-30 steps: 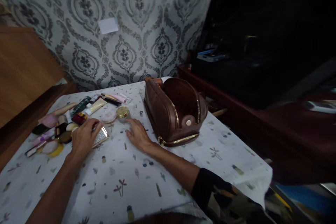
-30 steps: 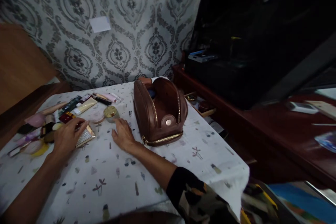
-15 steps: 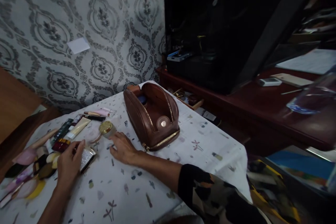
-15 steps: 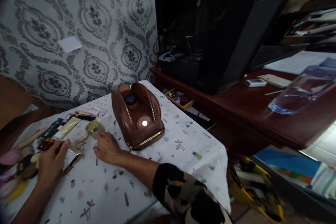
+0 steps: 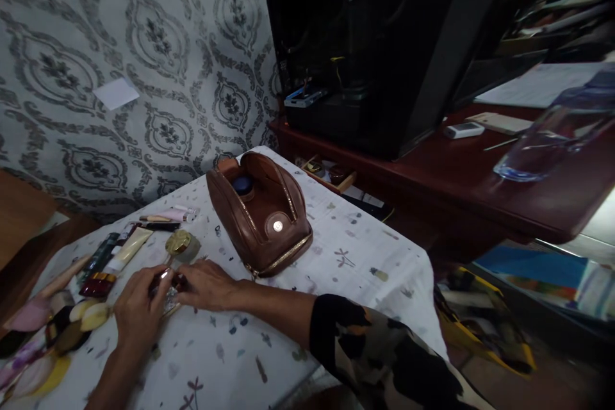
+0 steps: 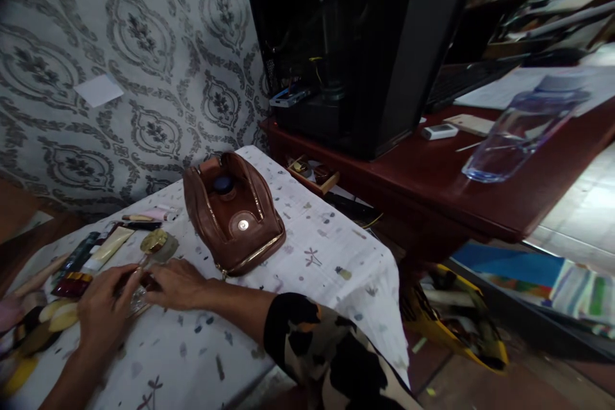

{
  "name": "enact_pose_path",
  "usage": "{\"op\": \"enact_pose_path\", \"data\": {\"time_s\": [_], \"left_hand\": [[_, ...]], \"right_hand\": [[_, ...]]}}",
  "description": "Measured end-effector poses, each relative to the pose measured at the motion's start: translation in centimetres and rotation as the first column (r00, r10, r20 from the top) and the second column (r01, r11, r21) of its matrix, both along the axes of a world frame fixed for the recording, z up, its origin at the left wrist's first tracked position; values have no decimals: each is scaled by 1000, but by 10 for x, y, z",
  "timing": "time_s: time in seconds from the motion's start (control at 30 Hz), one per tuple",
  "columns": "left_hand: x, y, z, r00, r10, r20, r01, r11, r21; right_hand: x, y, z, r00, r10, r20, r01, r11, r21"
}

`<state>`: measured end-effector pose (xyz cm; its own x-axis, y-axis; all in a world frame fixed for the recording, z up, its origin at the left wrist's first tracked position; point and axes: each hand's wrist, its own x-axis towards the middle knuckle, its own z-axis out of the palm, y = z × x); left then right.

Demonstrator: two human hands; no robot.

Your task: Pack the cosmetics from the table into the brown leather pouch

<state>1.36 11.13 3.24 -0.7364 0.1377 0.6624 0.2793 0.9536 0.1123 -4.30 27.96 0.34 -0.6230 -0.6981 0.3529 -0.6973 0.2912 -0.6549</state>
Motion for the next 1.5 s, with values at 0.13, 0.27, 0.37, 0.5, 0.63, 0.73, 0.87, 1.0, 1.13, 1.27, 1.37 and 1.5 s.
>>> {"op": "enact_pose_path", "data": {"time_s": [0.13,0.27,0.37,0.5,0.63,0.73,0.87,1.0,1.13,1.27,1.37,1.5], "left_hand": [[2,4,1,995,-98,9,98,995,-7],[9,5,7,992,-59,114,52,996,67],[16,3,10,984,7,180,-23,996,86],[23,1,12,969,36,246,-74,986,148],[24,1,10,960,32,277,-114,951,286],[22,0,5,961,8,276,-125,904,410],[18,-9,-5,959,-22,282,-144,821,553],[15,-17,-12,935,-87,344,-166,750,640],[14,-18,-11,895,-129,428,-209,726,655],[15,-17,-8,858,-196,475,-214,705,676],[17,-19,-8,813,-297,501,-187,681,708],[18,-20,-9,809,-357,467,-163,627,762]], "right_hand": [[-2,-1,0,998,6,69,-7,1000,4],[-1,1,3,996,34,79,-31,999,-28],[1,3,3,997,42,64,-39,998,-54],[2,5,3,998,64,23,-62,995,-76],[2,6,3,997,80,12,-79,993,-90],[1,6,2,997,77,9,-76,994,-79],[2,4,0,998,50,25,-48,996,-73],[2,4,0,999,38,34,-35,995,-89],[1,3,-1,998,30,62,-22,992,-121],[1,1,-4,991,46,126,-22,982,-185],[1,0,-6,987,39,155,-9,982,-191],[1,-1,-6,984,60,170,-28,982,-189]]}}
